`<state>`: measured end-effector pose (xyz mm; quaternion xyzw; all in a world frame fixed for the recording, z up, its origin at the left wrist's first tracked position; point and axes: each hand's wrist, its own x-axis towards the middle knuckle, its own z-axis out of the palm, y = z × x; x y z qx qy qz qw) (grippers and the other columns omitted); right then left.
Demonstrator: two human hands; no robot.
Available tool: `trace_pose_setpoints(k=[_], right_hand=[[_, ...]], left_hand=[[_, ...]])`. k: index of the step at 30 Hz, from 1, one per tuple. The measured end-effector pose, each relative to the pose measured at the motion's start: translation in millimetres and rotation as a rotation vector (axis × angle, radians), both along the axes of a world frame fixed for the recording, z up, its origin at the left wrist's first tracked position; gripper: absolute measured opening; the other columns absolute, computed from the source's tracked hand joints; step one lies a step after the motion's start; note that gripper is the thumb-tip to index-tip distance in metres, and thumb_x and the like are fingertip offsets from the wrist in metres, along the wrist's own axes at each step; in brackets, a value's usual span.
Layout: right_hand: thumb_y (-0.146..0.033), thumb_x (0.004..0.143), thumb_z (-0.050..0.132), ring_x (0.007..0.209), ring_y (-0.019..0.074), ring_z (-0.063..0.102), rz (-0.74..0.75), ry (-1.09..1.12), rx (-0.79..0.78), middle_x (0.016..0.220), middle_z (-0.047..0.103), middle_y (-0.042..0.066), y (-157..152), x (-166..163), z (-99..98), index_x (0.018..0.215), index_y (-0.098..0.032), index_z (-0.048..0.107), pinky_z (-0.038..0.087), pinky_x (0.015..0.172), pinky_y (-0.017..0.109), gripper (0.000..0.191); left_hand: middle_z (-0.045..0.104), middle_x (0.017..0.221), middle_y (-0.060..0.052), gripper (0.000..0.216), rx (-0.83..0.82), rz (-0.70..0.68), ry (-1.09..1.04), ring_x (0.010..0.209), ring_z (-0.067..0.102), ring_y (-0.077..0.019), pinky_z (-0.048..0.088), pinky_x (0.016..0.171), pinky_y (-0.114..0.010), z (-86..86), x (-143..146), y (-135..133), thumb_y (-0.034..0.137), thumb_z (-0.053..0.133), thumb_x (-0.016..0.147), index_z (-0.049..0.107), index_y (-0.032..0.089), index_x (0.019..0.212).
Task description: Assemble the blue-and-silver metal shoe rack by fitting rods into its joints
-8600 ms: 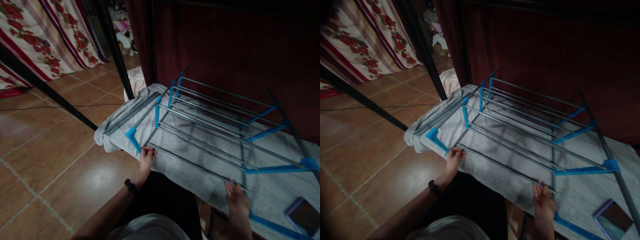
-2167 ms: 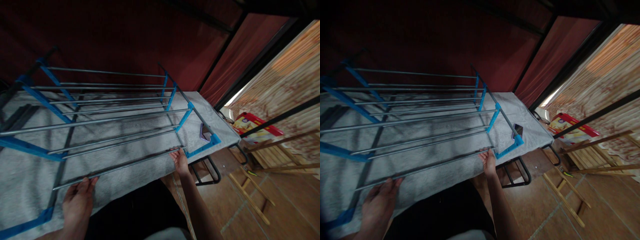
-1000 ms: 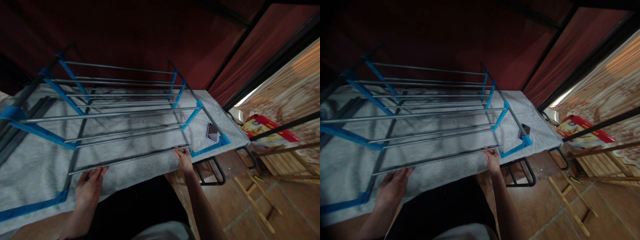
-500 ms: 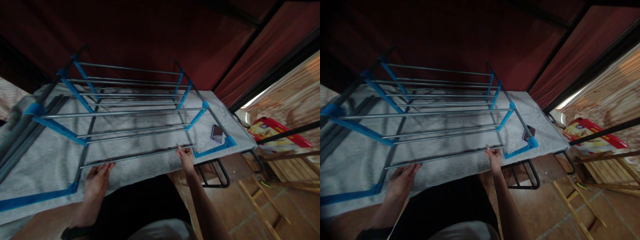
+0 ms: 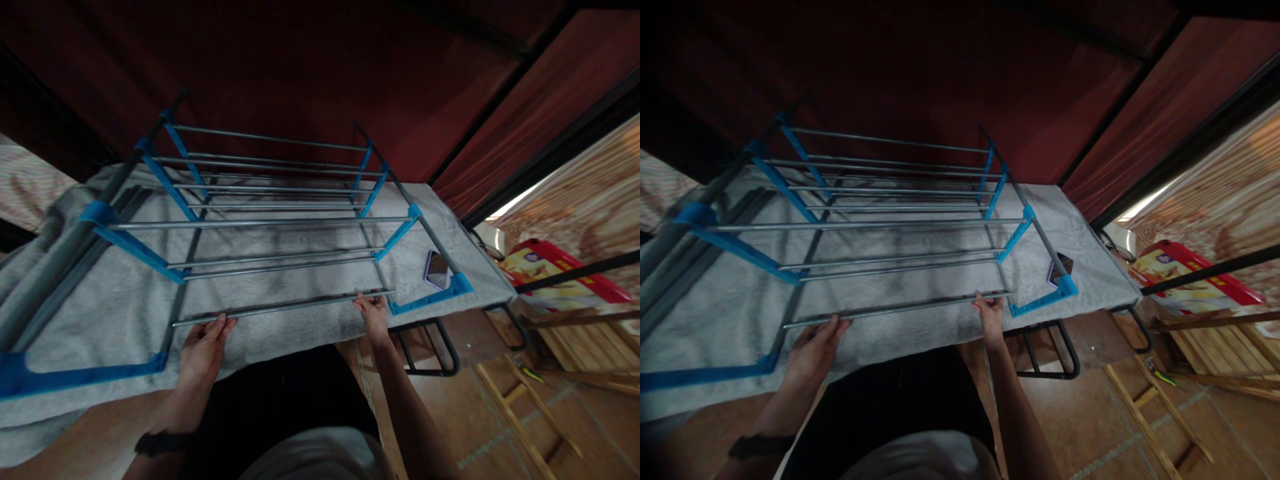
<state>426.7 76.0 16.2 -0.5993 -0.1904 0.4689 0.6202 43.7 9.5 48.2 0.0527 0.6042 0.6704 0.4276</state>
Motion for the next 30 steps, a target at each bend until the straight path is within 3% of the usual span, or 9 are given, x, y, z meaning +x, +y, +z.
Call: trace_pose_setpoints(k=[12,18,30], right_hand=[[-0.033,0.052,0.098,0.064,0.0132,0.068,-0.042,0.012,0.003,0.069,0.061,-0.014,-1.5,-4.2,4.2,0.097,-0.030,0.057,0.066,0.068,0.028,0.061],[-0.031,0.052,0.098,0.062,0.0145,0.069,-0.045,0.020,-0.002,0.069,0.064,-0.014,-1.3,-3.7,6.3,0.097,-0.030,0.058,0.066,0.064,0.029,0.060],[-0.036,0.056,0.098,0.066,0.0143,0.070,-0.019,-0.003,0.001,0.070,0.063,-0.013,-2.7,-1.1,-1.2,0.099,-0.031,0.055,0.067,0.070,0.029,0.061]], left_hand=[[0.055,0.067,0.007,0.047,-0.045,0.024,-0.010,0.071,0.065,-0.0102,0.067,0.098,-0.032,-0.1,2.6,3.6,0.011,0.099,0.070,0.053,0.019,0.067],[0.055,0.068,0.008,0.045,-0.056,0.025,0.005,0.071,0.067,-0.0111,0.069,0.094,-0.032,0.7,3.8,3.9,0.012,0.099,0.069,0.055,0.020,0.069],[0.057,0.070,0.006,0.039,-0.040,0.026,0.016,0.072,0.067,-0.0121,0.069,0.091,-0.032,-1.4,4.1,2.6,0.010,0.096,0.070,0.059,0.020,0.071]])
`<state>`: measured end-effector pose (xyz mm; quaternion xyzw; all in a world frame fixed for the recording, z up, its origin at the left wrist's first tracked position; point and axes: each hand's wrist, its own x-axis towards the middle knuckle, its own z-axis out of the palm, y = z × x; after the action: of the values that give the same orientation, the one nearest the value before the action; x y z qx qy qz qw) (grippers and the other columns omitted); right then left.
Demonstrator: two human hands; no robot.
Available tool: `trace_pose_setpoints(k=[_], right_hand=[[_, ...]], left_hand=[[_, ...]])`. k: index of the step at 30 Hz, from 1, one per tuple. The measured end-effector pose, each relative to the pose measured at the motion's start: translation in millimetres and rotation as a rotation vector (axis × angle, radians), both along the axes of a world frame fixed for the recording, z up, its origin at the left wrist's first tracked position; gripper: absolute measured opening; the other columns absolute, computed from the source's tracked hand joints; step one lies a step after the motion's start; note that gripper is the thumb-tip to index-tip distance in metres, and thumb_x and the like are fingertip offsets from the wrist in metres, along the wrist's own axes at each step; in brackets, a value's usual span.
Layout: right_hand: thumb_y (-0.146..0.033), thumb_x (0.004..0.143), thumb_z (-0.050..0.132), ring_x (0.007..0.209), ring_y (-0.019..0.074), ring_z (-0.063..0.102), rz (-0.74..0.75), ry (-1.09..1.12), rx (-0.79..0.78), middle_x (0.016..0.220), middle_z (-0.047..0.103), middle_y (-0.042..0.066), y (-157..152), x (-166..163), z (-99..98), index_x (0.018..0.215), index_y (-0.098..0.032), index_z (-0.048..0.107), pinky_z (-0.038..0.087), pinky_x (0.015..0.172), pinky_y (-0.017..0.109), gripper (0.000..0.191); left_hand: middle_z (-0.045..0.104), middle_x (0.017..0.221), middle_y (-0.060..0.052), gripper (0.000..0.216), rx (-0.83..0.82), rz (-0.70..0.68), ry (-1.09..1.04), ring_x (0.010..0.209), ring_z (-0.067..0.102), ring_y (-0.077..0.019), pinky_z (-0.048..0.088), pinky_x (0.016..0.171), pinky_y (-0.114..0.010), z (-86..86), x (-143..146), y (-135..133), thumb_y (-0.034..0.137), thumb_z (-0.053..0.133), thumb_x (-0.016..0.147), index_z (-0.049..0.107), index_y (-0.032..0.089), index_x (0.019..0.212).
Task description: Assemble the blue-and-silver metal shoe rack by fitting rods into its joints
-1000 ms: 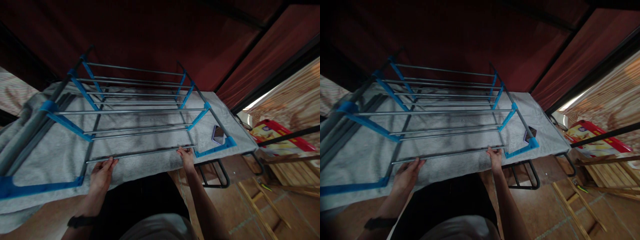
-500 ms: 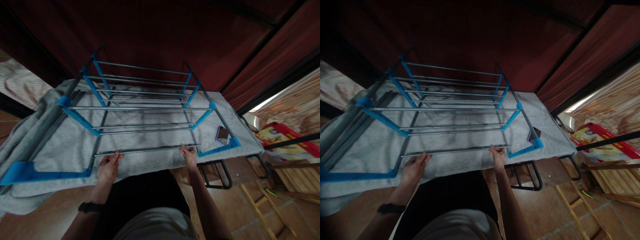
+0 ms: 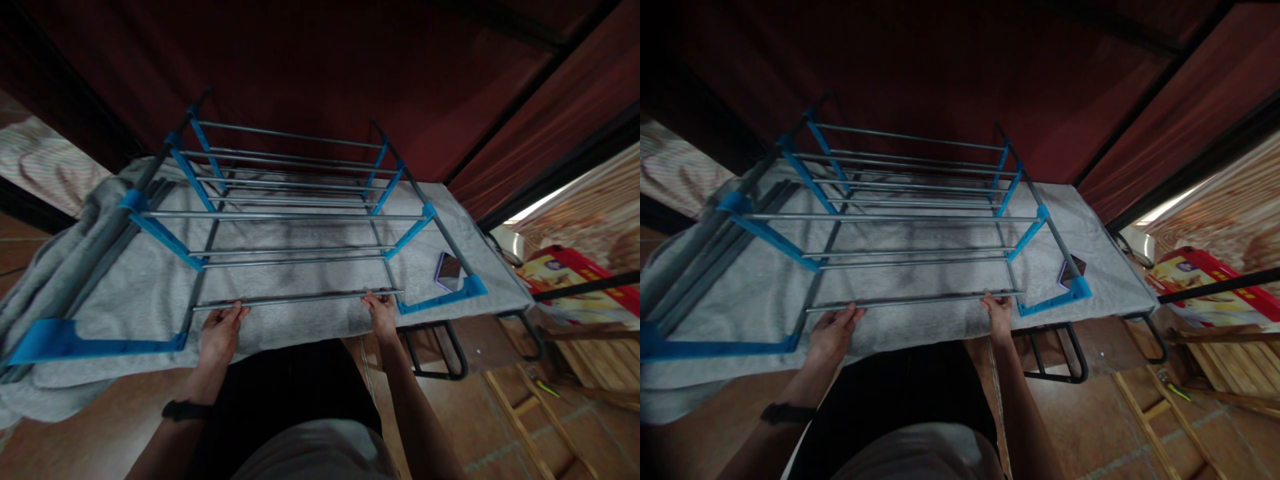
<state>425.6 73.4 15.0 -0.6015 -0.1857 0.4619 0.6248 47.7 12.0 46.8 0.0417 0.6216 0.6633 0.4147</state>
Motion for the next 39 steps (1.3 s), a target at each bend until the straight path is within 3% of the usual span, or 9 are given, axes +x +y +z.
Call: trace_pose_setpoints(k=[7,19,24,30,39], right_hand=[[-0.036,0.052,0.102,0.065,0.0147,0.070,-0.012,0.019,-0.003,0.070,0.065,-0.014,0,0,0.3,0.100,-0.031,0.056,0.067,0.069,0.029,0.066],[-0.035,0.052,0.102,0.063,0.0127,0.070,0.007,0.020,-0.017,0.068,0.065,-0.014,2,3,-1.2,0.095,-0.031,0.058,0.067,0.067,0.025,0.062],[-0.031,0.053,0.101,0.068,0.0144,0.073,0.008,0.086,0.003,0.072,0.070,-0.011,-2,2,2.9,0.090,-0.030,0.060,0.069,0.074,0.029,0.055],[-0.031,0.060,0.098,0.087,0.0203,0.079,0.093,0.209,-0.014,0.089,0.081,0.000,-8,-13,5.5,0.079,-0.027,0.068,0.070,0.091,0.039,0.036],[-0.035,0.061,0.099,0.098,0.0245,0.080,0.164,0.261,-0.032,0.098,0.082,0.002,-16,-36,-0.6,0.088,-0.027,0.075,0.068,0.098,0.044,0.037]], left_hand=[[0.054,0.069,0.007,0.036,-0.020,0.005,0.000,0.073,0.066,-0.0110,0.066,0.098,-0.031,3.0,2,0,0.008,0.091,0.074,0.058,0.020,0.071],[0.058,0.068,0.008,0.044,-0.006,0.018,-0.007,0.069,0.067,-0.0095,0.068,0.089,-0.027,7.3,5,1,0.010,0.099,0.071,0.056,0.019,0.071],[0.062,0.070,0.006,0.041,0.003,0.023,-0.031,0.072,0.069,-0.0097,0.068,0.091,-0.028,4.9,2,1,0.006,0.097,0.073,0.058,0.018,0.071],[0.066,0.072,0.005,0.041,0.009,0.048,-0.099,0.072,0.070,-0.0096,0.068,0.094,-0.029,4.6,-1,1,-0.001,0.094,0.073,0.058,0.017,0.070],[0.073,0.073,0.000,0.028,-0.085,0.015,-0.253,0.068,0.075,-0.0132,0.070,0.080,-0.029,28.1,7,0,-0.007,0.072,0.087,0.064,0.016,0.073]])
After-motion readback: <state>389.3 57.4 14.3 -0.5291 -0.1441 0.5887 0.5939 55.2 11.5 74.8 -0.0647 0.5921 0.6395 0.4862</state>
